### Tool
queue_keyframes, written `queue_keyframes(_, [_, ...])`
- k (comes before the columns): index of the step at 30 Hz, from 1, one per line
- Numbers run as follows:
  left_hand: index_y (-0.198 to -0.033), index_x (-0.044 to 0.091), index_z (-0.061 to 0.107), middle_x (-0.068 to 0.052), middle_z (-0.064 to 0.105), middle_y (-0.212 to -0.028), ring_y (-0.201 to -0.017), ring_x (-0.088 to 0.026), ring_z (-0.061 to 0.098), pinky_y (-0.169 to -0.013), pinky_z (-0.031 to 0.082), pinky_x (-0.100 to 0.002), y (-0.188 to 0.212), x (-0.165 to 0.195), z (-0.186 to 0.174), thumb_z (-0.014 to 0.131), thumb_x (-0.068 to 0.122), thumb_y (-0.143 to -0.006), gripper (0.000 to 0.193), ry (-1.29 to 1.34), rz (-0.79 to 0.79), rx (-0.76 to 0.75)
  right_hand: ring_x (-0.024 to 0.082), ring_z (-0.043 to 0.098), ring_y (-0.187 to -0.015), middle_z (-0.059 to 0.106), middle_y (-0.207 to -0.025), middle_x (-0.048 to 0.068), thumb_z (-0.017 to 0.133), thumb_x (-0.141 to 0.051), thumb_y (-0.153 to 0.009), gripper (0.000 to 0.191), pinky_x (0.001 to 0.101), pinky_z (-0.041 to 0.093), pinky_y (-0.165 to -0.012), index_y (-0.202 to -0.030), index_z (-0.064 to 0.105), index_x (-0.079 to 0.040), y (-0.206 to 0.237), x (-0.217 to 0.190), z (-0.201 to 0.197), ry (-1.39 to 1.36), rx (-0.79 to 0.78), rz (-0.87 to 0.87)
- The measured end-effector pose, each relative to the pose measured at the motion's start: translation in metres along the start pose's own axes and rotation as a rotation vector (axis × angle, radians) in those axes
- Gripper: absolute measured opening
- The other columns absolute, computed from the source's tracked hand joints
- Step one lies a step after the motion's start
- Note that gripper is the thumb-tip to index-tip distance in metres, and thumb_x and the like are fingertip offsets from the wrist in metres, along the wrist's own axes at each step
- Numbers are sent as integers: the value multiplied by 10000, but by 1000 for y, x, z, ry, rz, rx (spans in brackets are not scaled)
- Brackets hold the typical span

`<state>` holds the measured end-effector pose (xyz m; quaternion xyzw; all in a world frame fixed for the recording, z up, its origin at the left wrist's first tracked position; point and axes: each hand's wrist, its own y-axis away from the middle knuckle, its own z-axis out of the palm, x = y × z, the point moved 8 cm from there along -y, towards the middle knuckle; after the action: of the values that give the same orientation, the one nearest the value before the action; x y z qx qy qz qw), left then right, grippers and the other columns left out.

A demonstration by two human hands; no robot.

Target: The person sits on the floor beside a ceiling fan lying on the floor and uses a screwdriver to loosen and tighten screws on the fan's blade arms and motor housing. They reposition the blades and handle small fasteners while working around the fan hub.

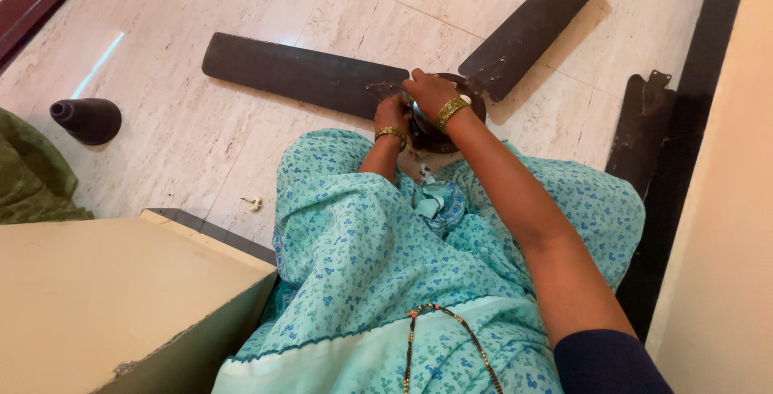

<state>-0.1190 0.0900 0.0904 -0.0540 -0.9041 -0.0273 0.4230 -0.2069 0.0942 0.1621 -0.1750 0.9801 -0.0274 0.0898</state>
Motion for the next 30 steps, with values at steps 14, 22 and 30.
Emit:
queue_keyframes(14, [-964,79,722,-161,716,-997,-980,-368,684,-850,546,-462,-2,0,5,830,63,-714,273,-67,76,8,396,727,-924,737,-945,225,729,-246,-926,204,490,584,-772,-964,743,-45,-15,21,12,-36,-179,311])
queue_keyframes(22, [-960,88,741,-158,718,-1013,-974,-362,686,-841,549,-457,-5,0,4,835,143,-748,239,-54,36,15,363,739,-864,756,-909,189,676,-429,-943,374,467,588,-718,-893,793,-77,1,35,16,84,-197,382])
queue_keyframes(30, [-992,118,767,-168,714,-1025,-976,-385,675,-834,543,-482,-2,3,1,723,203,-882,146,9,37,61,378,742,-836,741,-860,176,688,-262,-947,194,518,574,-675,-1065,661,-110,-2,13,25,62,-124,271])
